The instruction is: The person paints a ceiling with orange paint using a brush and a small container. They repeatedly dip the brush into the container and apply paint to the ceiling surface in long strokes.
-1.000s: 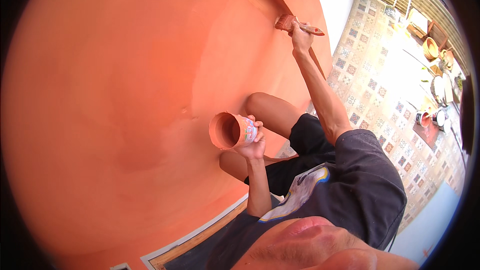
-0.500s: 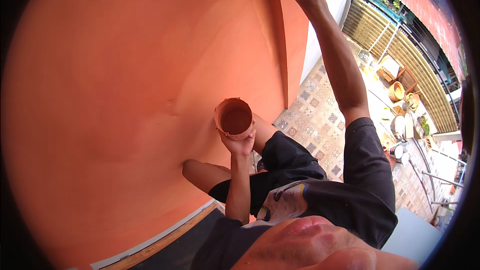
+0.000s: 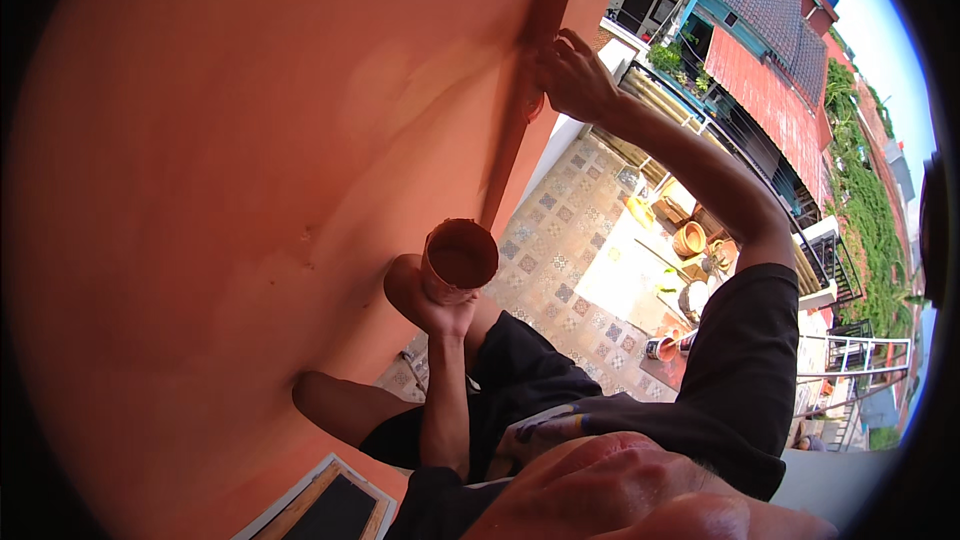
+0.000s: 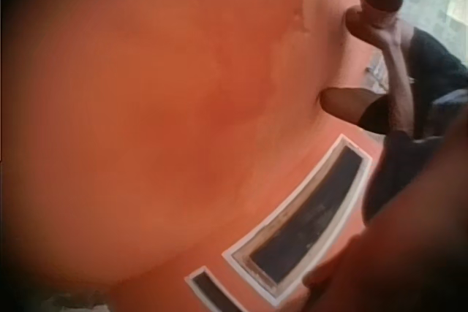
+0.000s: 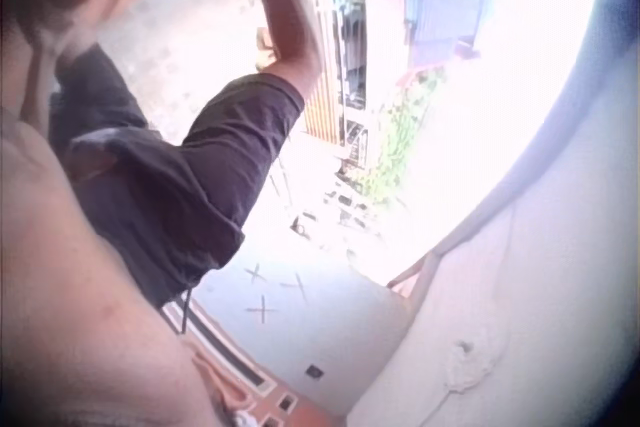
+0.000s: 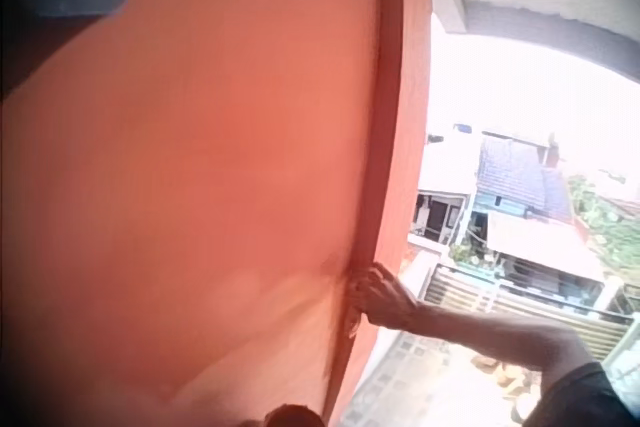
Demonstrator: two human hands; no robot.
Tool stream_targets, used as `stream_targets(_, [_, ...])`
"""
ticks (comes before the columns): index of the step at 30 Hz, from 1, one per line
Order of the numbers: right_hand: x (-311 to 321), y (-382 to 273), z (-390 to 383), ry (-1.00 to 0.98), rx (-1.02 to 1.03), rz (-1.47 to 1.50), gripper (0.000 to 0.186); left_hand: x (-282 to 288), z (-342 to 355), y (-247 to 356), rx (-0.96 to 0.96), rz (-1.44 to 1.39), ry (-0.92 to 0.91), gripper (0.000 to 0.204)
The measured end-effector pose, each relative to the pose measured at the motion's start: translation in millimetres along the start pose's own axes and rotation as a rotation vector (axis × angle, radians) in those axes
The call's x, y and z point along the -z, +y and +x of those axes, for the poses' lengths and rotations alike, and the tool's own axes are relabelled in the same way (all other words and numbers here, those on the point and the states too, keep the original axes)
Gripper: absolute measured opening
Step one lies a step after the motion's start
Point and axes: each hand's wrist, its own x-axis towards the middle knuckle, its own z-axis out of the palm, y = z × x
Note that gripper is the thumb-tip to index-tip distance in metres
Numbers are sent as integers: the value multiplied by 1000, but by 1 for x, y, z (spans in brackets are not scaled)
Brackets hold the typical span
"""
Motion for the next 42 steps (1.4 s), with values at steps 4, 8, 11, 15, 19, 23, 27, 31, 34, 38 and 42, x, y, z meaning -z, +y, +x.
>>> stream_targets(4, [36, 23, 29, 1, -444, 364, 21, 4, 7, -2, 33, -20, 60, 56])
stream_targets(8, [104, 88, 67, 147, -713, 215, 22, 8, 28, -5, 103, -6, -45, 62])
stream_targets(11, [135, 110, 83, 553, -473, -112, 25, 7, 37, -9, 126, 19, -97, 59])
stream_targets(15, [113, 88, 69, 566, -198, -425, 21, 1, 43, -14, 110, 45, -54, 61])
stream_targets(19, [39, 20, 27, 114, -8, -418, 22, -2, 51, -14, 137, 21, -61, 62])
stream_targets(23, [4, -5, 15, -150, -115, 187, 22, -3, 53, -16, 161, -5, 4, 62])
stream_targets(27, [42, 43, 43, -67, -459, 221, 48, -4, 52, -16, 122, 15, -39, 64])
stream_targets(31, [110, 98, 68, 238, -764, 102, 66, -4, 53, -14, 174, -79, -20, 58])
stream_targets(34, [151, 118, 85, 718, -361, -254, 29, -1, 53, -16, 159, -71, 21, 59])
stream_targets(38, [160, 118, 88, 723, -218, -497, 19, 3, 53, -17, 136, -42, 2, 64])
stream_targets(42, [104, 59, 54, 368, -67, -384, 19, 3, 52, -16, 123, -68, 26, 65])
